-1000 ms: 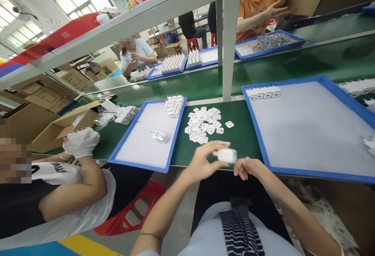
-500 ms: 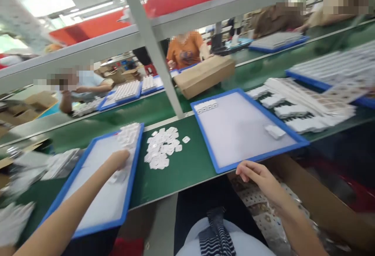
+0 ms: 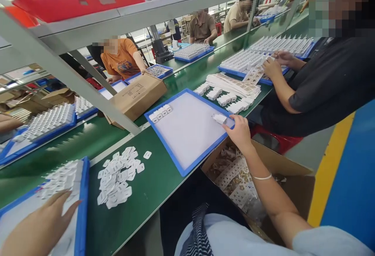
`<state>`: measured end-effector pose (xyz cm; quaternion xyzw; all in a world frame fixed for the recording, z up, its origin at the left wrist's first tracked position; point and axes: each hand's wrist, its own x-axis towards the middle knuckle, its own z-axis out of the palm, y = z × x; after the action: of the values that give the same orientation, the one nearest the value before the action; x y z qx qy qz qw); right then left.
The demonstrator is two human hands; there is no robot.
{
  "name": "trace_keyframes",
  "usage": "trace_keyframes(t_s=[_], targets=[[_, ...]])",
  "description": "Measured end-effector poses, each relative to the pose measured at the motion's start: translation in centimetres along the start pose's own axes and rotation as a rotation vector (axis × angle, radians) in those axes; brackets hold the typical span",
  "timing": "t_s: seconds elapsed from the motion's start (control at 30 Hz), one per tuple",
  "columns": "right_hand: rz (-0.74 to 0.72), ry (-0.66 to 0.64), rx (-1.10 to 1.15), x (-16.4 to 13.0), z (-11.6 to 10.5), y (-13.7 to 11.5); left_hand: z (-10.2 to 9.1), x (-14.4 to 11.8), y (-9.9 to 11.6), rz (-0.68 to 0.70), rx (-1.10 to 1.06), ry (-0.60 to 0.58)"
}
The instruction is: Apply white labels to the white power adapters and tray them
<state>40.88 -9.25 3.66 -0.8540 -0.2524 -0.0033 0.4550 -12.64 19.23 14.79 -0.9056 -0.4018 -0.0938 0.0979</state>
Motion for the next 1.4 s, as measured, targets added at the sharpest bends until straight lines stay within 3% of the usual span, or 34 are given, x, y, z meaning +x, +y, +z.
trace_keyframes(t_s=[0.1,0.17,0.23,0.3,0.4,0.47,0.57,0.7,0.87,1.0,1.13,1.23,1.3,1.4], targets=[[0.006,-0.009,-0.084,1.8,1.1,-0.9,-0.3,-1.5,9.4,0.011,-0.013,0.091],[-0.003,-0.046,-0.099,1.3,1.5,-2.3,0.2,-2.3,15.7,0.025,-0.198,0.239],[-0.048,-0.133,-0.067,-0.8,1.7,-4.5,1.2,-2.7,20.9,0.055,-0.488,0.259],[-0.131,-0.323,0.030,-4.3,1.6,-7.2,2.5,-2.7,24.6,0.047,-0.734,0.216],[-0.206,-0.818,0.279,-9.7,0.9,-11.0,4.0,-2.3,27.6,0.102,-0.930,0.148],[-0.191,-0.965,0.364,-11.8,0.6,-12.6,4.4,-2.3,28.2,0.146,-1.026,0.117],[-0.145,-1.071,0.573,-12.1,0.7,-13.3,4.0,-2.7,28.1,0.086,-1.267,0.086],[-0.106,-0.977,0.767,-11.1,1.3,-13.0,3.0,-3.4,27.3,-0.061,-1.680,-0.028],[-0.151,-0.913,0.703,-12.7,2.1,-13.5,3.1,-4.3,26.8,-0.093,-1.886,-0.159],[-0.172,-0.865,0.679,-13.5,2.4,-13.6,2.9,-4.9,26.6,-0.071,-1.836,-0.192],[-0.092,-0.835,0.728,-13.8,1.5,-13.8,1.9,-5.3,26.3,-0.082,-1.644,0.007],[0.084,-0.974,0.888,-14.7,0.6,-14.6,1.3,-5.9,26.1,-0.075,-1.467,0.170],[0.139,-1.084,0.972,-15.7,0.2,-15.2,0.9,-6.4,25.9,-0.051,-1.395,0.192],[0.155,-1.137,1.043,-17.1,0.2,-15.9,0.5,-7.1,25.5,-0.014,-1.362,0.191]])
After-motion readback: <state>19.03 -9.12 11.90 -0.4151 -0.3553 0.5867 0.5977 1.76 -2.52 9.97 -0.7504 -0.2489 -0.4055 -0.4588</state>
